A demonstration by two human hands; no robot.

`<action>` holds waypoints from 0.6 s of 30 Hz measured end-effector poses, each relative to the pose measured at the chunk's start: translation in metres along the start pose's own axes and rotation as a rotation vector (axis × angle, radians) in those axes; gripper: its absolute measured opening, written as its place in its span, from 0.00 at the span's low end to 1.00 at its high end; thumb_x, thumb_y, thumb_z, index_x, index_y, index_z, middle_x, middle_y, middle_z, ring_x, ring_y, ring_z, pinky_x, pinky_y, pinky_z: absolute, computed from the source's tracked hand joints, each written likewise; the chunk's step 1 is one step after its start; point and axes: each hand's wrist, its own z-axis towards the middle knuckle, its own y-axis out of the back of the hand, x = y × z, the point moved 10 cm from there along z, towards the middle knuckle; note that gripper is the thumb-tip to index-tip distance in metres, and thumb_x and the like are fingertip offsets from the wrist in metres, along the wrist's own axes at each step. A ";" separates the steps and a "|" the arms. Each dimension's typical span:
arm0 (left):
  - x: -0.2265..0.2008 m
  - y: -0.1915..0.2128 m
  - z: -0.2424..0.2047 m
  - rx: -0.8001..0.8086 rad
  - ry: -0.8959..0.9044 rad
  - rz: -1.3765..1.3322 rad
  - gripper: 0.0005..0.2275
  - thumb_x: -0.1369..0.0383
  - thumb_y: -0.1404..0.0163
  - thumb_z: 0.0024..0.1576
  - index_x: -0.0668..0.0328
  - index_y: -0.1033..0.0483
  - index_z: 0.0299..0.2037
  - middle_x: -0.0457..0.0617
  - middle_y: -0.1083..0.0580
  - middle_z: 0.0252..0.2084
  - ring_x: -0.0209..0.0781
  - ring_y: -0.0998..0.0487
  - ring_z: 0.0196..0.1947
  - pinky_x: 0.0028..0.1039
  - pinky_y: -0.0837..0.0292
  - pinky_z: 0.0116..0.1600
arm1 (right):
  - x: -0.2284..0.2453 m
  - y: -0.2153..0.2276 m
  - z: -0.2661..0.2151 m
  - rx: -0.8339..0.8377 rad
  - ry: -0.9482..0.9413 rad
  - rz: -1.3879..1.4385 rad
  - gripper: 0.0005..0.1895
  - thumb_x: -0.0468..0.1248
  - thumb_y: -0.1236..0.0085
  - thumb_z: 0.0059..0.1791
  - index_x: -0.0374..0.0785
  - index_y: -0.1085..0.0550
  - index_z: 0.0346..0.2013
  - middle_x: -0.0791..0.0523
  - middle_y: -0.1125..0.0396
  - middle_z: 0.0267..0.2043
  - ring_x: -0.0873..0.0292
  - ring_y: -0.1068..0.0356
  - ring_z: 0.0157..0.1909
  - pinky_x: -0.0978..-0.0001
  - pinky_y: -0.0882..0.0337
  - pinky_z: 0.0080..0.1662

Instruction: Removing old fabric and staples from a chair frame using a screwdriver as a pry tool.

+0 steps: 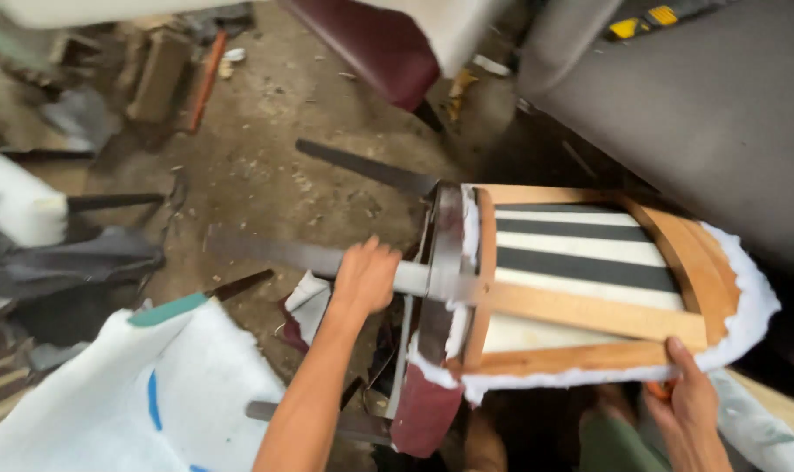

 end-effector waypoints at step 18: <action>0.063 -0.107 -0.305 0.252 0.683 -0.421 0.26 0.53 0.38 0.41 0.24 0.27 0.53 0.24 0.23 0.41 0.27 0.29 0.52 0.34 0.26 0.32 | 0.064 -0.165 -0.244 0.458 0.465 -0.187 0.25 0.26 0.39 0.39 0.32 0.30 0.51 0.52 0.29 0.46 0.57 0.30 0.41 0.63 0.27 0.42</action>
